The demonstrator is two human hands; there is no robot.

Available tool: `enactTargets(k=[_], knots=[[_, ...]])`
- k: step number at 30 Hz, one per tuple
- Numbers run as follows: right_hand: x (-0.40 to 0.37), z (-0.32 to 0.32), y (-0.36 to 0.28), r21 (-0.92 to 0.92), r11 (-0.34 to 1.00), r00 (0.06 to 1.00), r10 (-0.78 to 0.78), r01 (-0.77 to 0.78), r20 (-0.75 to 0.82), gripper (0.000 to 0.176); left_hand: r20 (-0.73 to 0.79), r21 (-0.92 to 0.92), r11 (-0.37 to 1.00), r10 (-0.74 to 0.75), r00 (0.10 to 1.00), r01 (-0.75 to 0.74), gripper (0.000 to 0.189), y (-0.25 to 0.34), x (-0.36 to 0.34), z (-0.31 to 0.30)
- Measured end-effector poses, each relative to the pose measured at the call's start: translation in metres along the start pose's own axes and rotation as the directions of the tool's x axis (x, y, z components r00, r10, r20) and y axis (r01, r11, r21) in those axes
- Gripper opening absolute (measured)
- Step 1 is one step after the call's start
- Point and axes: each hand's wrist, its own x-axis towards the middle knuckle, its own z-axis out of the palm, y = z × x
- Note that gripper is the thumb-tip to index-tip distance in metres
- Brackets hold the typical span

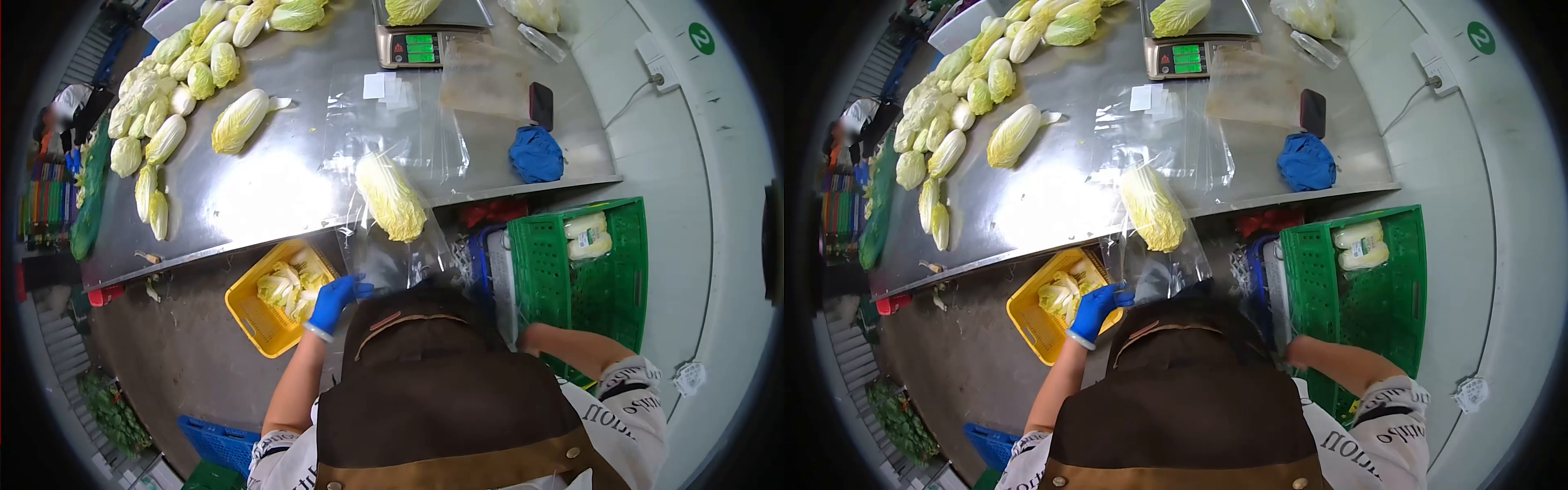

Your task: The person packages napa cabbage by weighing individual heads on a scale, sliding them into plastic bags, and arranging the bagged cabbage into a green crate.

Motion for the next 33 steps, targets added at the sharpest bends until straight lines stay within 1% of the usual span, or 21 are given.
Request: enactTargets(k=[1, 2, 3, 4, 5, 6, 9, 10, 12, 14, 15, 16, 17, 19, 20, 23, 27, 30, 31, 32, 33], knots=[[0.009, -0.055, -0.021, 0.074, 0.981, 0.916, 0.139, -0.179, 0.376, 0.028, -0.042, -0.028, 0.999, 0.015, 0.999, -0.016, 0.031, -0.010, 0.005, -0.012], [0.019, -0.116, -0.045, 0.019, 0.943, 0.720, 0.240, -0.332, 0.651, 0.028, -0.088, -0.056, 0.998, 0.020, 0.996, -0.025, 0.032, -0.024, 0.009, -0.020], [0.042, -0.149, -0.049, -0.049, 0.953, 0.866, 0.292, -0.299, 0.405, 0.031, -0.188, 0.440, 0.864, 0.356, 0.915, -0.246, 0.039, -0.043, 0.016, -0.024], [0.055, -0.148, -0.037, -0.101, 0.959, 0.959, 0.250, -0.264, -0.133, 0.037, -0.114, 0.748, 0.586, 0.575, 0.810, -0.312, 0.058, -0.010, 0.003, -0.006], [0.080, -0.197, -0.045, -0.206, 0.931, 0.823, 0.146, -0.302, -0.550, 0.040, 0.007, 0.877, 0.349, 0.680, 0.733, -0.331, 0.059, 0.007, -0.001, 0.008], [0.101, -0.224, -0.048, -0.232, 0.924, 0.758, 0.086, -0.303, -0.646, 0.044, 0.153, 0.944, 0.083, 0.746, 0.648, -0.318, 0.060, 0.017, 0.000, 0.017], [0.139, -0.246, -0.034, -0.389, 0.918, 0.735, -0.320, 0.083, -0.598, 0.037, 0.517, 0.851, -0.258, 0.572, 0.637, -0.458, 0.061, 0.013, 0.010, 0.019], [0.149, -0.244, -0.025, -0.374, 0.906, 0.713, -0.394, 0.196, -0.580, 0.033, 0.617, 0.785, -0.334, 0.490, 0.615, -0.522, 0.046, 0.022, 0.011, 0.020], [0.160, -0.241, -0.011, -0.198, 0.918, 0.718, -0.393, 0.344, -0.575, 0.025, 0.709, 0.678, -0.249, 0.470, 0.526, -0.691, 0.035, 0.047, 0.011, 0.022], [0.159, -0.237, 0.000, 0.147, 0.914, 0.799, -0.242, 0.378, -0.550, 0.018, 0.546, 0.654, 0.255, 0.493, 0.677, -0.713, 0.031, 0.050, 0.020, 0.008], [0.164, -0.234, 0.002, 0.381, 0.814, 0.750, -0.097, 0.438, -0.655, 0.019, 0.471, 0.574, 0.487, 0.462, 0.752, -0.658, 0.029, 0.051, 0.024, 0.003], [0.170, -0.230, 0.003, 0.661, 0.651, 0.818, 0.106, 0.373, -0.565, 0.021, 0.309, 0.372, 0.782, 0.404, 0.861, -0.500, 0.026, 0.057, 0.026, 0.009], [0.177, -0.227, 0.004, 0.866, 0.409, 0.870, 0.268, 0.287, -0.415, 0.025, 0.240, 0.284, 0.893, 0.286, 0.928, -0.349, 0.029, 0.068, 0.032, 0.010], [0.193, -0.232, -0.002, 0.981, -0.055, 0.885, 0.443, 0.186, -0.143, 0.035, 0.094, 0.124, 0.987, 0.092, 0.991, -0.103, 0.034, 0.084, 0.052, 0.014], [0.202, -0.230, -0.003, 0.987, -0.079, 0.879, 0.470, 0.140, -0.087, 0.035, -0.067, 0.115, 0.993, 0.023, 0.998, -0.015, 0.028, 0.087, 0.060, 0.023], [0.236, -0.198, -0.004, 0.988, -0.154, 0.796, 0.599, 0.012, 0.083, 0.037, -0.115, -0.049, 0.993, -0.115, 0.987, 0.110, 0.019, 0.001, 0.130, -0.011], [0.240, -0.191, -0.013, 0.992, 0.114, 0.637, 0.769, -0.054, -0.053, 0.034, -0.207, 0.055, 0.996, -0.057, 0.977, 0.070, 0.023, 0.010, 0.130, 0.017], [0.213, -0.219, -0.034, 0.975, 0.188, 0.400, 0.890, 0.121, -0.221, 0.030, -0.148, 0.260, 0.964, -0.016, 0.989, 0.054, 0.022, -0.016, 0.148, -0.003], [0.201, -0.237, -0.046, 0.760, 0.649, 0.313, 0.728, -0.029, -0.610, 0.029, -0.125, 0.271, 0.959, -0.051, 0.991, 0.084, 0.014, -0.009, 0.147, -0.001], [0.189, -0.258, -0.055, 0.337, 0.918, 0.298, 0.389, -0.210, -0.872, 0.031, -0.098, 0.286, 0.953, -0.077, 0.992, 0.103, 0.013, 0.002, 0.145, 0.002], [0.186, -0.277, -0.058, 0.348, 0.930, 0.770, 0.305, -0.115, -0.561, 0.042, -0.072, 0.302, 0.946, -0.101, 0.992, 0.118, 0.013, 0.015, 0.142, 0.006]])
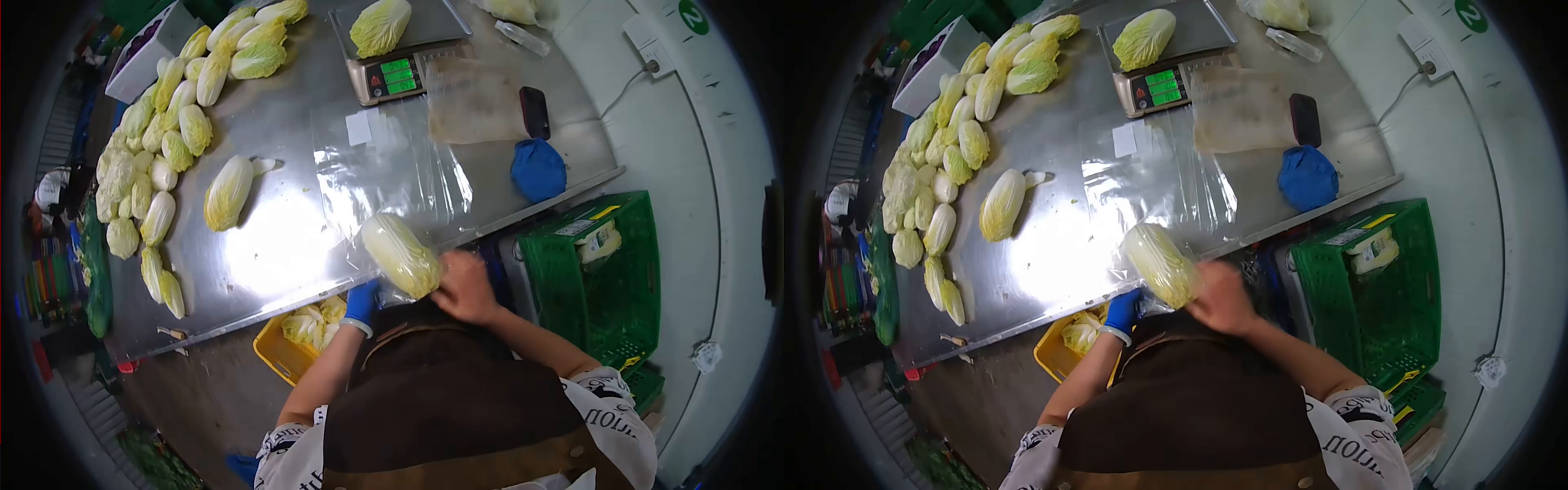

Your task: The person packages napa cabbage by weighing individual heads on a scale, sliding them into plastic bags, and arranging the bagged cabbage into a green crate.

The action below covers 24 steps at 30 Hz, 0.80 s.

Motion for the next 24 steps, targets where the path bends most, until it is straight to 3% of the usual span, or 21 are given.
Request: enactTargets(k=[1, 2, 3, 4, 5, 6, 7, 8, 9, 11, 12, 13, 14, 15, 17, 18, 19, 20, 21, 23, 24], knots=[[-0.007, 0.040, 0.010, -0.319, 0.891, 0.888, -0.402, 0.324, -0.221, 0.042, 0.031, 0.021, 1.000, -0.017, 0.999, 0.016, 0.014, 0.014, -0.005, 0.001], [0.003, 0.051, 0.007, -0.399, 0.872, 0.903, -0.384, 0.285, -0.192, 0.044, 0.070, -0.218, 0.972, -0.076, 0.995, 0.090, 0.017, 0.027, -0.011, 0.006], [0.015, 0.057, 0.004, -0.476, 0.843, 0.915, -0.366, 0.251, -0.166, 0.046, 0.119, 0.198, 0.964, 0.154, 0.981, -0.176, 0.017, 0.023, -0.007, 0.004], [0.023, 0.061, 0.009, -0.465, 0.847, 0.922, -0.358, 0.255, -0.147, 0.046, 0.240, 0.555, 0.718, 0.345, 0.908, -0.419, 0.018, 0.011, 0.003, -0.003], [0.032, 0.060, 0.012, -0.453, 0.849, 0.922, -0.364, 0.271, -0.130, 0.047, 0.405, 0.778, 0.292, 0.445, 0.799, -0.557, 0.019, 0.027, 0.007, -0.009], [0.039, 0.060, 0.011, -0.335, 0.907, 0.934, -0.321, 0.255, -0.155, 0.051, 0.126, 0.788, 0.490, 0.463, 0.877, -0.372, 0.020, 0.038, 0.006, -0.007], [0.043, 0.042, 0.000, -0.228, 0.954, 0.967, -0.227, 0.196, -0.117, 0.054, -0.164, 0.712, 0.676, 0.420, 0.893, -0.188, 0.022, 0.075, -0.014, 0.002], [0.049, 0.030, -0.008, -0.116, 0.984, 0.973, -0.154, 0.135, -0.172, 0.058, -0.145, 0.747, 0.654, 0.340, 0.929, -0.123, 0.032, 0.114, -0.023, 0.000], [0.055, 0.020, -0.011, -0.003, 0.998, 0.973, -0.065, 0.066, -0.222, 0.062, -0.027, 0.809, 0.497, 0.564, 0.826, -0.313, 0.034, 0.146, -0.025, -0.007], [0.060, -0.001, -0.005, 0.257, 0.965, 0.937, 0.139, -0.055, -0.320, 0.059, 0.272, 0.811, 0.065, 0.838, 0.473, -0.581, 0.039, 0.187, -0.025, -0.006], [0.064, -0.006, 0.008, 0.426, 0.892, 0.904, 0.299, -0.151, -0.306, 0.057, 0.406, 0.738, 0.019, 0.787, 0.465, -0.675, 0.040, 0.196, -0.011, -0.008], [0.065, -0.011, 0.031, 0.681, 0.700, 0.882, 0.439, -0.215, -0.172, 0.053, 0.537, 0.647, -0.018, 0.721, 0.439, -0.762, 0.041, 0.196, 0.007, -0.010], [0.064, -0.029, 0.041, 0.825, 0.492, 0.855, 0.519, -0.277, -0.022, 0.049, 0.517, 0.296, 0.635, 0.522, 0.679, -0.714, 0.035, 0.182, 0.031, -0.007], [0.060, -0.048, 0.047, 0.914, 0.248, 0.818, 0.559, -0.322, 0.137, 0.046, 0.583, 0.047, 0.959, 0.202, 0.787, -0.281, 0.040, 0.197, 0.036, -0.002], [0.038, -0.072, 0.057, 0.972, -0.029, 0.779, 0.592, -0.235, 0.206, 0.042, 0.665, 0.176, 0.877, 0.229, 0.711, -0.447, 0.050, 0.248, -0.013, 0.026], [0.022, -0.087, 0.054, 0.962, -0.175, 0.745, 0.609, -0.208, 0.272, 0.046, 0.674, 0.378, 0.862, -0.006, 0.739, -0.338, 0.056, 0.270, -0.037, 0.041], [0.001, -0.091, 0.066, 0.933, -0.340, 0.841, 0.463, -0.123, 0.279, 0.052, 0.605, 0.207, 0.924, 0.138, 0.784, -0.322, 0.054, 0.247, -0.038, 0.059], [-0.012, -0.099, 0.059, 0.931, -0.359, 0.863, 0.490, 0.069, 0.125, 0.060, 0.568, 0.012, 0.968, 0.200, 0.798, -0.251, 0.054, 0.234, -0.032, 0.076], [-0.031, -0.094, 0.066, 0.941, -0.279, 0.859, 0.512, 0.190, -0.021, 0.066, 0.513, -0.202, 0.969, 0.230, 0.827, -0.144, 0.049, 0.242, -0.057, 0.108], [-0.056, -0.109, 0.049, 0.968, 0.205, 0.798, 0.554, 0.146, -0.237, 0.083, 0.463, -0.424, 0.904, 0.257, 0.848, -0.042, 0.052, 0.256, -0.105, 0.179], [-0.064, -0.100, 0.050, 0.900, 0.388, 0.701, 0.585, 0.199, -0.407, 0.086, 0.499, -0.195, 0.929, 0.370, 0.784, -0.315, 0.053, 0.230, -0.093, 0.199]])
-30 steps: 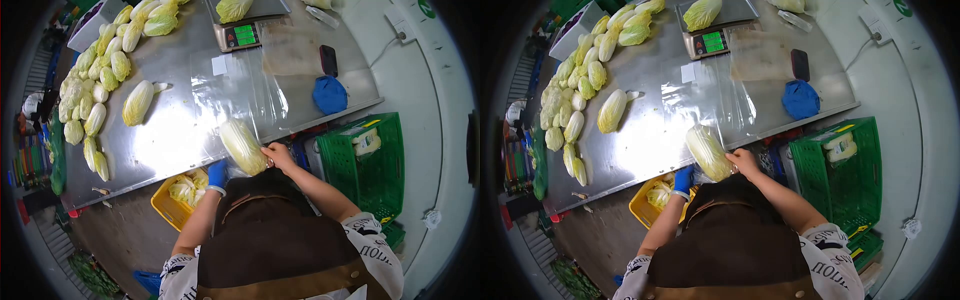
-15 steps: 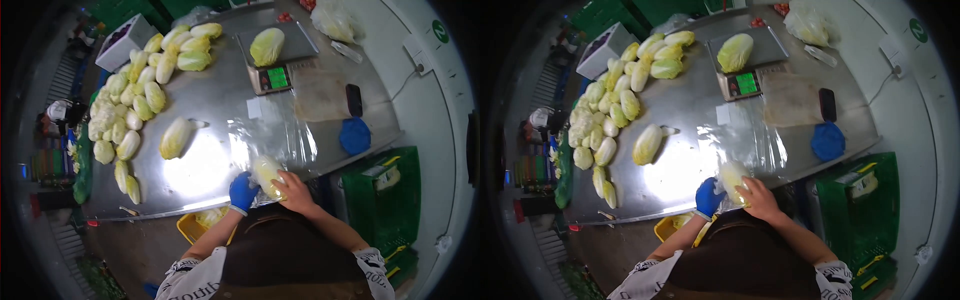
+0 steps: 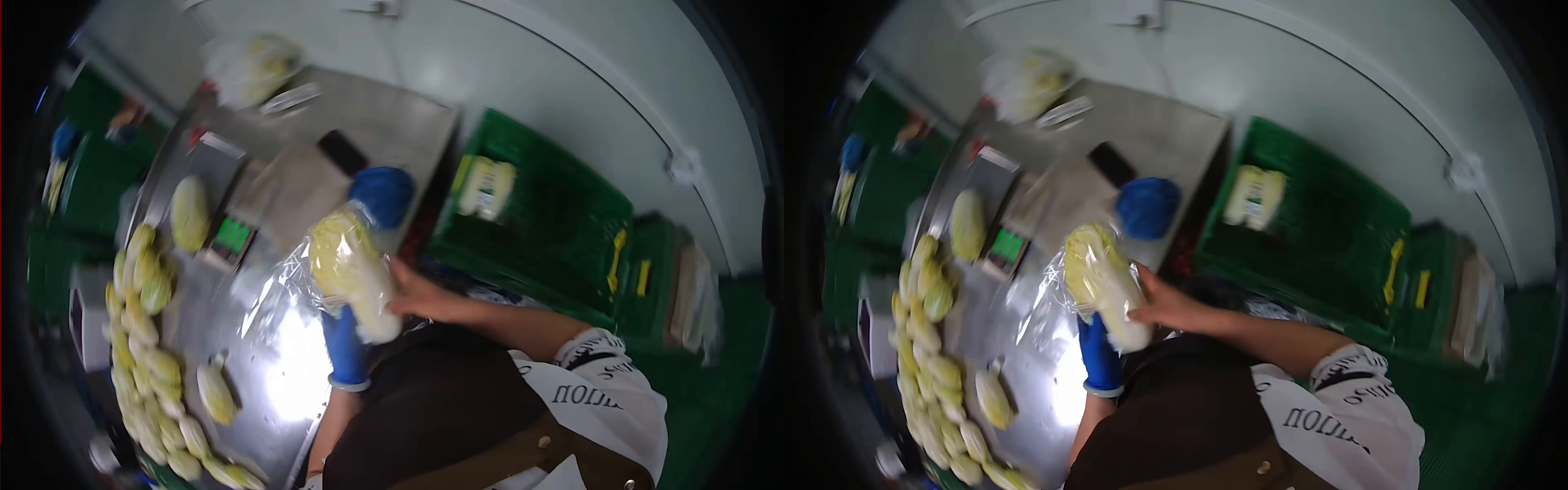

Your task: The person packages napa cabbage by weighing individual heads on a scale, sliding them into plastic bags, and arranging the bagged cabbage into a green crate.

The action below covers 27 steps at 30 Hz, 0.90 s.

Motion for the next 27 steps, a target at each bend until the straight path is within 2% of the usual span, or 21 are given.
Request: enactTargets(k=[1, 2, 3, 5, 6, 7, 8, 10, 12, 14, 16, 17, 18, 19, 20, 21, 22, 24, 25, 26, 27], knots=[[-0.006, -0.009, 0.006, -0.125, 0.981, 0.984, -0.159, 0.149, -0.079, 0.090, 0.079, 0.068, 0.996, -0.054, 0.995, 0.049, 0.057, -0.009, 0.007, 0.018], [-0.011, -0.034, -0.013, 0.142, 0.990, 0.985, 0.016, 0.008, -0.172, 0.090, 0.158, 0.143, 0.986, -0.108, 0.982, 0.085, 0.061, -0.018, 0.012, 0.036], [-0.021, -0.069, -0.009, 0.250, 0.964, 0.958, 0.148, -0.085, -0.245, 0.086, 0.314, 0.180, 0.982, -0.005, 0.950, -0.054, 0.072, -0.027, 0.022, 0.047], [-0.045, -0.133, 0.000, 0.416, 0.909, 0.890, 0.159, 0.038, -0.428, 0.067, 0.467, 0.298, 0.932, 0.045, 0.883, -0.205, 0.079, -0.013, 0.032, 0.076], [-0.056, -0.174, 0.019, 0.418, 0.903, 0.839, 0.147, 0.103, -0.524, 0.056, 0.449, 0.322, 0.924, 0.040, 0.893, -0.203, 0.075, -0.005, 0.034, 0.088], [-0.066, -0.199, 0.010, 0.362, 0.915, 0.731, 0.122, 0.180, -0.672, 0.052, 0.371, 0.175, 0.984, -0.032, 0.928, -0.036, 0.068, -0.001, 0.035, 0.094], [-0.072, -0.238, 0.023, 0.234, 0.951, 0.615, 0.061, 0.204, -0.786, 0.055, 0.295, 0.189, 0.980, -0.110, 0.949, 0.055, 0.061, -0.002, 0.039, 0.091], [-0.088, -0.305, 0.052, 0.037, 0.994, 0.422, -0.010, 0.101, -0.906, 0.060, 0.128, 0.321, 0.936, -0.191, 0.973, 0.142, 0.040, -0.016, 0.051, 0.059], [-0.092, -0.345, 0.077, -0.032, 0.998, 0.448, -0.049, 0.044, -0.893, 0.056, 0.037, 0.334, 0.928, -0.186, 0.982, 0.164, 0.033, -0.048, 0.050, 0.007], [-0.079, -0.360, 0.099, 0.151, 0.987, 0.464, 0.110, 0.051, -0.879, 0.058, -0.045, 0.365, 0.906, -0.214, 0.976, 0.216, 0.032, -0.065, 0.038, -0.025], [-0.062, -0.368, 0.117, 0.334, 0.941, 0.648, 0.219, 0.059, -0.729, 0.063, -0.103, 0.462, 0.859, -0.195, 0.975, 0.221, 0.030, -0.083, 0.020, -0.053], [-0.057, -0.380, 0.135, 0.307, 0.948, 0.655, 0.284, -0.084, -0.700, 0.066, -0.180, 0.245, 0.886, -0.358, 0.916, 0.395, 0.029, -0.074, 0.011, -0.051], [-0.055, -0.394, 0.149, 0.265, 0.939, 0.649, 0.342, -0.218, -0.679, 0.070, -0.175, 0.399, 0.857, -0.279, 0.944, 0.327, 0.029, -0.087, 0.001, -0.066], [-0.055, -0.407, 0.153, 0.045, 0.932, 0.673, 0.292, -0.359, -0.680, 0.069, -0.153, 0.547, 0.798, -0.204, 0.967, 0.255, 0.028, -0.112, -0.006, -0.090], [-0.062, -0.436, 0.170, -0.135, 0.790, 0.591, 0.320, -0.598, -0.741, 0.071, -0.222, 0.510, 0.798, -0.238, 0.946, 0.320, 0.028, -0.113, -0.008, -0.098], [-0.063, -0.463, 0.168, -0.313, 0.460, 0.487, 0.330, -0.831, -0.809, 0.069, -0.290, 0.466, 0.798, -0.270, 0.918, 0.382, 0.028, -0.114, -0.010, -0.106], [-0.044, -0.425, 0.099, -0.427, 0.077, 0.423, 0.376, -0.901, -0.825, 0.059, -0.330, 0.413, 0.836, -0.231, 0.915, 0.360, 0.027, -0.125, -0.015, -0.117], [-0.022, -0.369, 0.043, -0.696, -0.108, 0.704, -0.086, -0.710, -0.705, 0.032, -0.395, 0.325, 0.885, -0.194, 0.898, 0.334, 0.027, -0.134, -0.020, -0.130], [0.000, -0.323, 0.009, -0.841, 0.144, 0.811, -0.224, -0.521, -0.541, 0.024, -0.421, 0.286, 0.896, -0.201, 0.885, 0.340, 0.026, -0.128, -0.022, -0.131], [0.025, -0.274, -0.017, -0.904, 0.346, 0.839, -0.388, -0.250, -0.381, 0.017, -0.443, 0.245, 0.905, -0.214, 0.870, 0.348, 0.026, -0.123, -0.026, -0.132], [0.050, -0.235, -0.024, -0.871, 0.479, 0.845, -0.417, -0.110, -0.336, 0.013, -0.414, 0.164, 0.928, -0.243, 0.877, 0.335, 0.026, -0.118, -0.027, -0.138]])
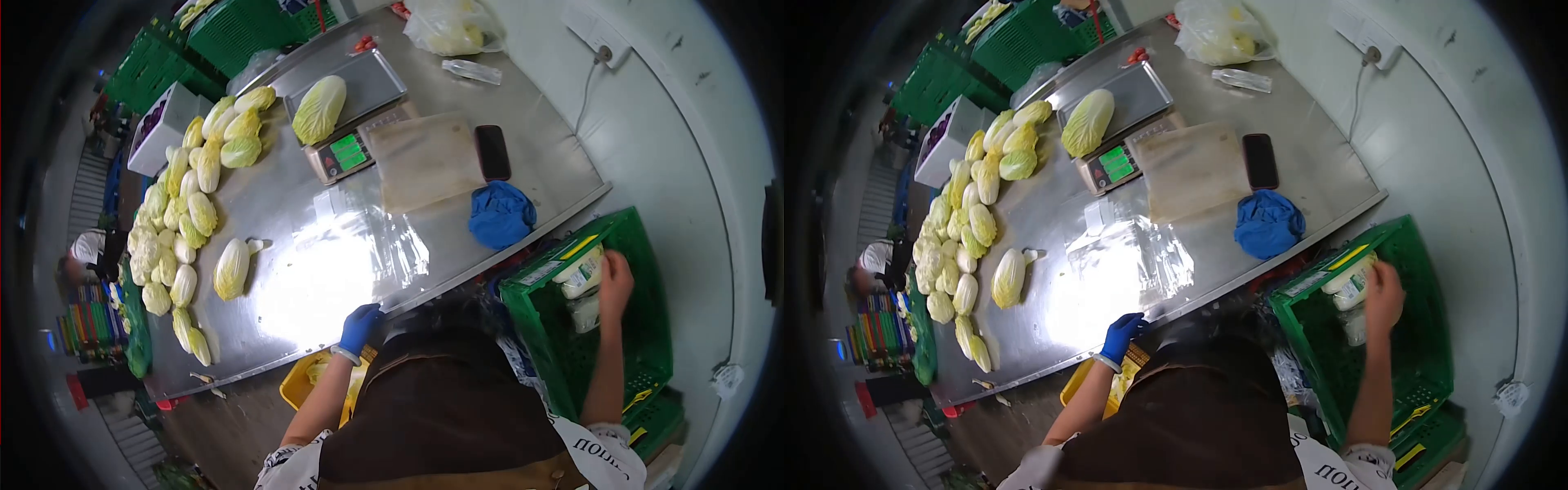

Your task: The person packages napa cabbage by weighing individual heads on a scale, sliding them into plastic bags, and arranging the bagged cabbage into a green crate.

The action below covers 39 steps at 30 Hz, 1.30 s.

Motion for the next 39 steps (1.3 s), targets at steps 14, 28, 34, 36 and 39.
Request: enactTargets(k=[14, 28, 34, 36, 39], knots=[[-0.020, 0.277, -0.266, 0.046, 0.497, 0.313, -0.613, 0.867, 0.725, 0.011, 0.318, -0.380, 0.912, 0.283, 0.905, -0.152, 0.060, 0.075, 0.013, -0.056], [0.084, 0.427, -0.432, 0.329, 0.915, 0.856, 0.035, -0.235, 0.515, 0.094, -0.215, -0.317, 0.936, 0.088, 0.973, -0.154, 0.059, 0.029, 0.104, -0.194], [0.117, 0.536, -0.463, 0.299, 0.909, 0.904, 0.161, -0.292, 0.395, 0.115, -0.442, 0.063, 0.979, 0.203, 0.874, -0.196, 0.040, -0.030, 0.129, -0.180], [0.129, 0.537, -0.448, 0.502, 0.798, 0.800, -0.041, -0.335, 0.598, 0.101, -0.388, -0.034, 0.983, 0.154, 0.909, -0.181, 0.043, -0.009, 0.116, -0.182], [0.109, 0.482, -0.446, 0.509, 0.654, 0.617, -0.081, -0.560, 0.783, 0.092, -0.374, -0.201, 0.956, 0.126, 0.919, -0.213, 0.044, -0.005, 0.118, -0.184]])
